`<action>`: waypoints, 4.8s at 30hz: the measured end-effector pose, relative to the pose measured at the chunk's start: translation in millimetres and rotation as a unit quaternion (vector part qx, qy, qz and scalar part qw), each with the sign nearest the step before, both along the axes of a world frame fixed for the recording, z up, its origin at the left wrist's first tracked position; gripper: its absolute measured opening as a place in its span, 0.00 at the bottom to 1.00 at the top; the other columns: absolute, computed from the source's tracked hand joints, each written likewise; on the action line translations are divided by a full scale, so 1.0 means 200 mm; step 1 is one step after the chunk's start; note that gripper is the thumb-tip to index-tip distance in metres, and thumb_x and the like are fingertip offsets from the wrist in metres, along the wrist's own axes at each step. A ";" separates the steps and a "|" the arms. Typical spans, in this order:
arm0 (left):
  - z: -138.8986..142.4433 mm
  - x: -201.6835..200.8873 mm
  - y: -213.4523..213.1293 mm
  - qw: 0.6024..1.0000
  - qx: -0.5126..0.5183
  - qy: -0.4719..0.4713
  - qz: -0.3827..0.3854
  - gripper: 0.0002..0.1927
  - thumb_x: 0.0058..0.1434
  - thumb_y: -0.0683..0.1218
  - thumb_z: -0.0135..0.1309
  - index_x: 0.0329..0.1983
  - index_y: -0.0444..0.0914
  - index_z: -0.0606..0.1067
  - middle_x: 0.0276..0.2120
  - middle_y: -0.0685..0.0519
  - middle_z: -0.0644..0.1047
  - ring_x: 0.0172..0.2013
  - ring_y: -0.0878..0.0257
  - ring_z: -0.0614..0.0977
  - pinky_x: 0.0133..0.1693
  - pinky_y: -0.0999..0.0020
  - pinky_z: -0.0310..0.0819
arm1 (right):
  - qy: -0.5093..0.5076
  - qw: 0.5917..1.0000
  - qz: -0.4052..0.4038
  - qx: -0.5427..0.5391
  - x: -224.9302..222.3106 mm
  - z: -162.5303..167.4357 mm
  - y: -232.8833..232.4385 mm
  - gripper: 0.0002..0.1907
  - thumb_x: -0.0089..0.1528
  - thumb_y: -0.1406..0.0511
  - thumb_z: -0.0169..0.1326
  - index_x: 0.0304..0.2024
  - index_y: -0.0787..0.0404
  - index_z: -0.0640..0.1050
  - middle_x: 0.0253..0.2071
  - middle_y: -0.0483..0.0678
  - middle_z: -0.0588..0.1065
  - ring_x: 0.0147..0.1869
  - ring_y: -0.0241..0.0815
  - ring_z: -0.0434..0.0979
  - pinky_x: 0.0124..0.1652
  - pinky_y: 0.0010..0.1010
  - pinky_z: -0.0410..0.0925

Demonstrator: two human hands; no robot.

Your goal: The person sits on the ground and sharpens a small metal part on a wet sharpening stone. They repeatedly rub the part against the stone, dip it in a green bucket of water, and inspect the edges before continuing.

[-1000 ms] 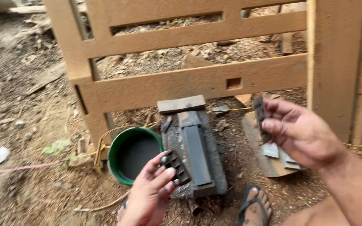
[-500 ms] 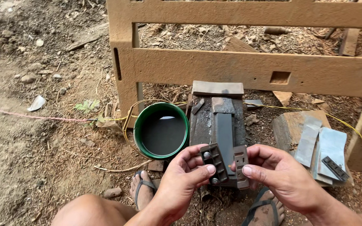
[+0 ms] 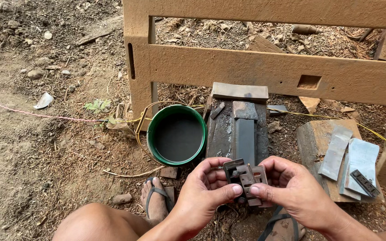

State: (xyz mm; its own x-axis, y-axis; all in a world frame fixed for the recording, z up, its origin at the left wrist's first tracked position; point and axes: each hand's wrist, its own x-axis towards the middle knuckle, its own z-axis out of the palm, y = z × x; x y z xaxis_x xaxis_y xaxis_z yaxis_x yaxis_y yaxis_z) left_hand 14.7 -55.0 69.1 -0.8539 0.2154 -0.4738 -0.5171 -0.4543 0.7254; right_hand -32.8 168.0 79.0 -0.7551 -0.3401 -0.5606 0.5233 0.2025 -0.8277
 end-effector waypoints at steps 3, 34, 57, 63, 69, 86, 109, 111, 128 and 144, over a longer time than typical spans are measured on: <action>0.00 0.00 0.01 0.999 -0.031 0.003 -0.002 0.32 0.54 0.35 0.62 0.63 0.36 0.68 0.44 0.48 0.82 0.43 0.65 0.84 0.46 0.69 0.81 | -0.013 1.000 -0.013 -0.014 0.00 -0.01 0.00 0.11 0.54 0.70 0.64 0.38 0.66 0.77 0.32 0.47 0.80 0.36 0.37 0.81 0.36 0.32 0.75; -0.03 0.00 0.10 0.999 0.011 0.010 0.040 0.32 0.55 0.36 0.62 0.62 0.35 0.66 0.43 0.46 0.80 0.42 0.62 0.83 0.43 0.68 0.81 | 0.062 0.998 0.001 -0.006 0.02 0.00 0.05 0.12 0.56 0.70 0.63 0.42 0.65 0.80 0.34 0.45 0.81 0.37 0.32 0.81 0.37 0.27 0.76; -0.06 0.02 0.11 0.999 -0.014 0.032 -0.028 0.35 0.60 0.40 0.59 0.72 0.38 0.65 0.51 0.50 0.81 0.47 0.67 0.82 0.46 0.71 0.79 | 0.071 0.997 -0.013 0.034 -0.01 0.03 0.16 0.16 0.60 0.67 0.57 0.49 0.65 0.81 0.39 0.46 0.82 0.41 0.32 0.79 0.41 0.28 0.74; -0.05 0.02 0.11 0.999 -0.003 0.018 -0.027 0.34 0.61 0.40 0.57 0.72 0.39 0.65 0.50 0.52 0.81 0.45 0.69 0.81 0.43 0.72 0.78 | 0.094 0.995 -0.031 0.031 0.00 0.06 0.16 0.15 0.59 0.69 0.59 0.49 0.67 0.82 0.40 0.46 0.82 0.42 0.34 0.79 0.42 0.30 0.74; -0.04 0.01 0.10 0.998 0.054 -0.011 -0.004 0.31 0.63 0.42 0.56 0.71 0.37 0.67 0.49 0.53 0.80 0.43 0.68 0.81 0.41 0.70 0.78 | 0.597 0.787 0.111 0.107 0.01 0.14 0.18 0.16 0.54 0.72 0.63 0.45 0.62 0.83 0.41 0.44 0.78 0.46 0.40 0.77 0.46 0.28 0.71; -0.02 0.03 0.08 0.990 0.123 -0.008 -0.063 0.34 0.65 0.46 0.55 0.74 0.37 0.64 0.57 0.53 0.78 0.50 0.64 0.81 0.44 0.64 0.81 | 0.713 0.664 0.197 0.108 0.04 0.24 0.15 0.20 0.48 0.66 0.64 0.45 0.60 0.83 0.42 0.47 0.78 0.46 0.47 0.80 0.43 0.35 0.74; -0.06 0.08 0.11 0.992 0.102 0.018 -0.065 0.32 0.63 0.41 0.57 0.71 0.37 0.66 0.48 0.53 0.79 0.44 0.68 0.80 0.41 0.70 0.79 | 0.612 0.751 0.239 0.063 0.06 0.11 0.17 0.48 0.49 0.61 0.69 0.69 0.56 0.62 0.68 0.54 0.66 0.71 0.58 0.66 0.67 0.50 0.61; -0.07 0.08 0.12 0.991 0.115 0.018 -0.061 0.32 0.63 0.41 0.57 0.70 0.37 0.65 0.47 0.52 0.79 0.45 0.68 0.80 0.42 0.70 0.80 | 0.600 0.762 0.237 0.064 0.06 0.10 0.17 0.47 0.49 0.62 0.69 0.68 0.56 0.63 0.66 0.54 0.67 0.71 0.57 0.67 0.66 0.50 0.63; -0.06 0.08 0.17 0.999 0.044 -0.004 -0.013 0.32 0.61 0.40 0.58 0.69 0.40 0.67 0.44 0.54 0.79 0.41 0.69 0.80 0.39 0.73 0.79 | 0.615 0.761 0.184 0.095 0.10 0.12 0.11 0.36 0.48 0.59 0.70 0.58 0.55 0.73 0.68 0.57 0.64 0.72 0.60 0.63 0.67 0.51 0.58; -0.03 0.07 0.18 0.999 0.028 -0.011 0.020 0.30 0.60 0.39 0.56 0.68 0.41 0.67 0.42 0.54 0.79 0.39 0.69 0.81 0.38 0.72 0.80 | 0.677 0.707 0.140 0.147 0.15 0.11 0.03 0.15 0.49 0.62 0.68 0.38 0.51 0.82 0.59 0.50 0.72 0.68 0.57 0.66 0.65 0.52 0.60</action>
